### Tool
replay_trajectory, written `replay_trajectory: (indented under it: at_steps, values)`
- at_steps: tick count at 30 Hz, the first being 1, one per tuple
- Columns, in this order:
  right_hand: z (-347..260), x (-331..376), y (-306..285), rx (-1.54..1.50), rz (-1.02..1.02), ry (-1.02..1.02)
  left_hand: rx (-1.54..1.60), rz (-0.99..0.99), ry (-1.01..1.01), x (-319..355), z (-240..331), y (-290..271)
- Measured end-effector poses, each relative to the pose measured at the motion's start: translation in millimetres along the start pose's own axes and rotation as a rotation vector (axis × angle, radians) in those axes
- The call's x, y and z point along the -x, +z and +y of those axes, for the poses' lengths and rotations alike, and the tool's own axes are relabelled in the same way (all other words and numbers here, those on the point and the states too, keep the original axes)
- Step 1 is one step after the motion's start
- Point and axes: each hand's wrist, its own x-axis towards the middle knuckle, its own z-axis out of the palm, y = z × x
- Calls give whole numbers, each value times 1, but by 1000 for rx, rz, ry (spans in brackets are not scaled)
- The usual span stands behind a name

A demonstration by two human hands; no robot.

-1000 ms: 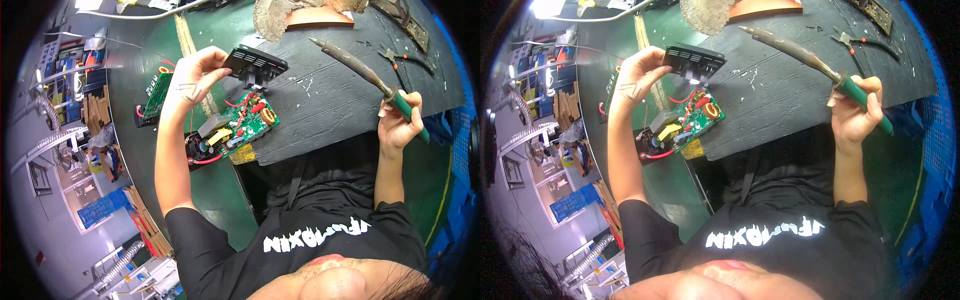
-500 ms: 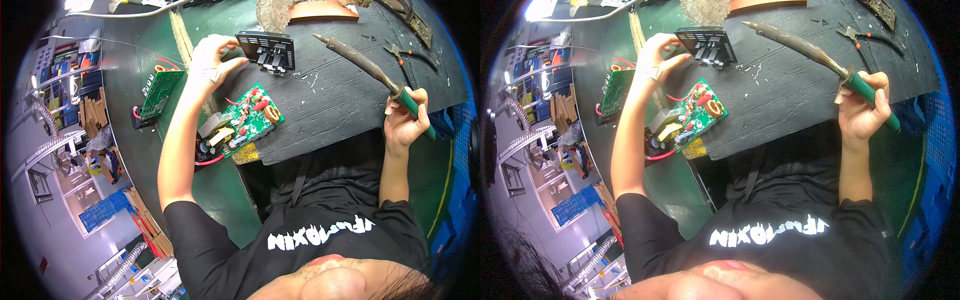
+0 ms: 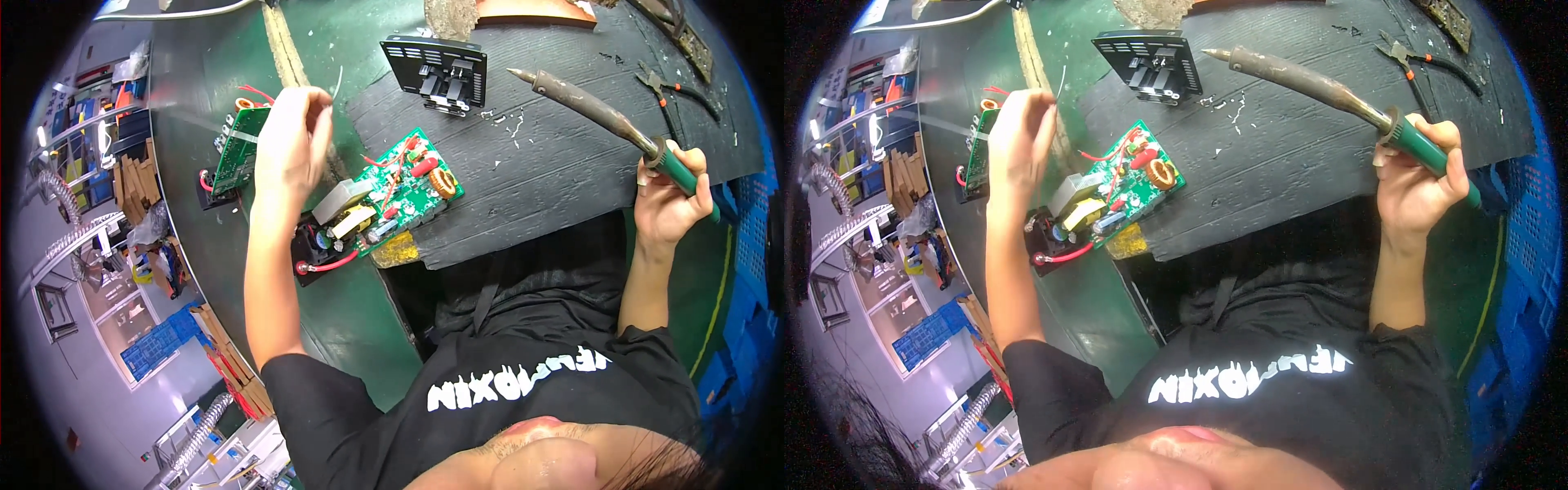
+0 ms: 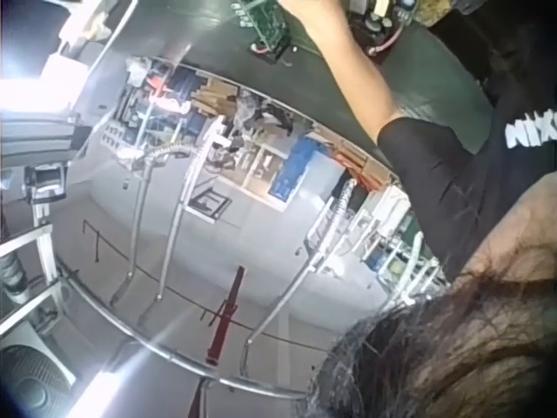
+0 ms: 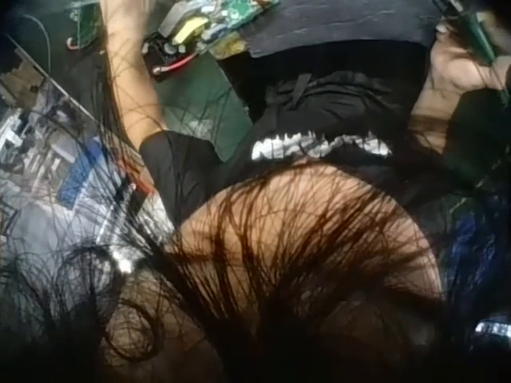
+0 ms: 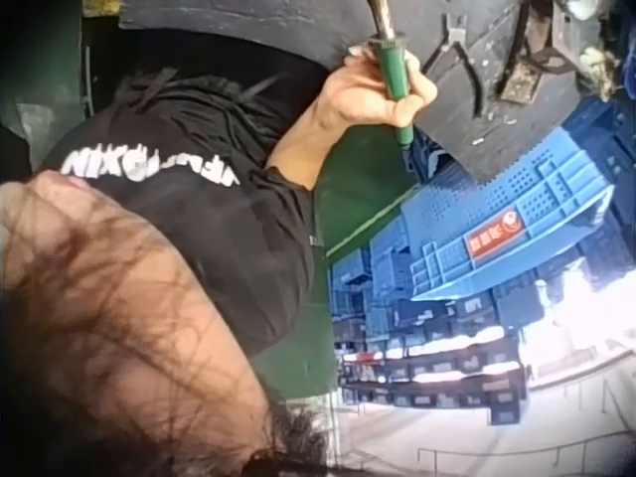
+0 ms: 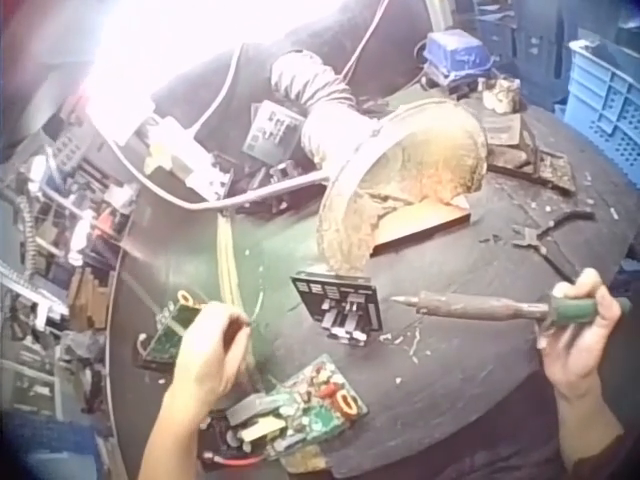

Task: Soldering wires to electronic components on a workbench.

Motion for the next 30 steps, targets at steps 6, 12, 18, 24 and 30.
replay_trajectory:
  at_steps: [6, 12, 18, 24, 30]
  values:
    - [-20, 5, -2, 14, -39, 119, 121, 207, -6, 43, 97, -2]
    - [-21, 4, -20, 200, -28, 182, -56, 234, 128, 43, 99, 24]
    - [-39, 14, -47, 181, -29, 182, -97, 359, 99, 26, 110, 44]
    - [-50, 13, -63, 345, -44, 172, -33, 383, 18, 23, 108, 59]
    - [-43, 8, -47, 382, -223, 130, -31, 356, -32, 19, 108, 63]
